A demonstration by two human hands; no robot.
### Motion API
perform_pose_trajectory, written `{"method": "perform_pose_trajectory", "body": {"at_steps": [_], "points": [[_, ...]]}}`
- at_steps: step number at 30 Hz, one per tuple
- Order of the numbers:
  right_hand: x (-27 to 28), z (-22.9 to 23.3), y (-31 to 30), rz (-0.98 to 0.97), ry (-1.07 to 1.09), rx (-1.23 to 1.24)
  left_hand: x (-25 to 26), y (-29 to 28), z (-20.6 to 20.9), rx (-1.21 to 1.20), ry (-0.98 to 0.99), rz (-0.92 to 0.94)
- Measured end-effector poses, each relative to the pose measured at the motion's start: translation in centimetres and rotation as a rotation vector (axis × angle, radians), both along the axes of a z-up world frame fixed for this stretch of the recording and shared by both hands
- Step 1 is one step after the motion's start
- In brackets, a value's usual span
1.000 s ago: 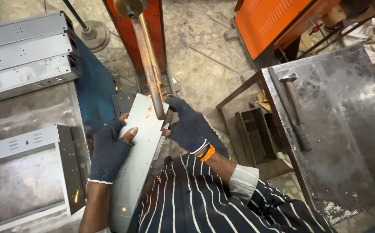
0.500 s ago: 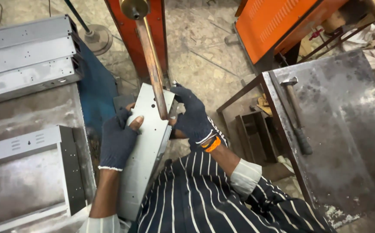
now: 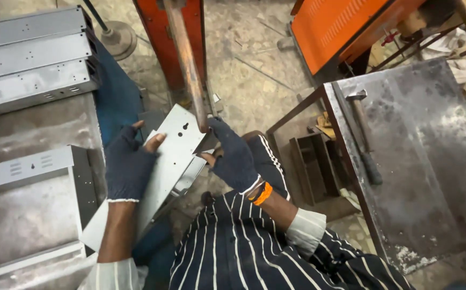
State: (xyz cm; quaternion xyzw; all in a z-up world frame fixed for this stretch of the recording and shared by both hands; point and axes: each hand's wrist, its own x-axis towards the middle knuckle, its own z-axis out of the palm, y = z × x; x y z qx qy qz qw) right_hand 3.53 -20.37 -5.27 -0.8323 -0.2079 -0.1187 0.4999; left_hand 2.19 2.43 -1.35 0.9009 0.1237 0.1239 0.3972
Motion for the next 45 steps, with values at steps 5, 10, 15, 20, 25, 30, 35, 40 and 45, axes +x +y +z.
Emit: {"method": "perform_pose_trajectory", "body": {"at_steps": [5, 10, 15, 20, 25, 30, 35, 40, 45], "points": [[0.0, 0.1, -0.4, -0.026, -0.084, -0.104, 0.4, 0.0, 1.6, -0.027, 0.177, 0.004], [-0.1, 1.7, -0.8, -0.039, -0.019, -0.174, 1.1, 0.4, 1.5, 0.02, 0.033, -0.099], [-0.2, 4.4, -1.1, 0.03, -0.01, -0.239, 1.7, 0.5, 2.2, -0.08, 0.235, -0.063], [0.2, 2.9, -1.5, 0.081, 0.122, -0.168, 1.9, 1.7, -0.1, 0.086, -0.001, -0.163], [-0.6, 1.9, -1.9, 0.04, 0.015, -0.103, 1.4, 1.4, -0.1, -0.162, 0.195, -0.047], [-1.9, 2.0, -2.5, -0.018, -0.053, -0.119, -0.3, 0.5, 1.6, -0.219, 0.149, -0.043], [-2.9, 1.6, -3.3, -0.072, -0.157, -0.127, -3.0, -0.8, 1.2, -0.177, 0.007, -0.102], [-4.2, 0.7, -4.7, -0.107, -0.204, -0.147, -5.3, -3.0, 1.1, -0.29, -0.017, -0.088], [-5.1, 0.3, -7.0, -0.103, -0.099, -0.357, -7.1, -5.7, -0.2, -0.243, 0.144, 0.031]]}}
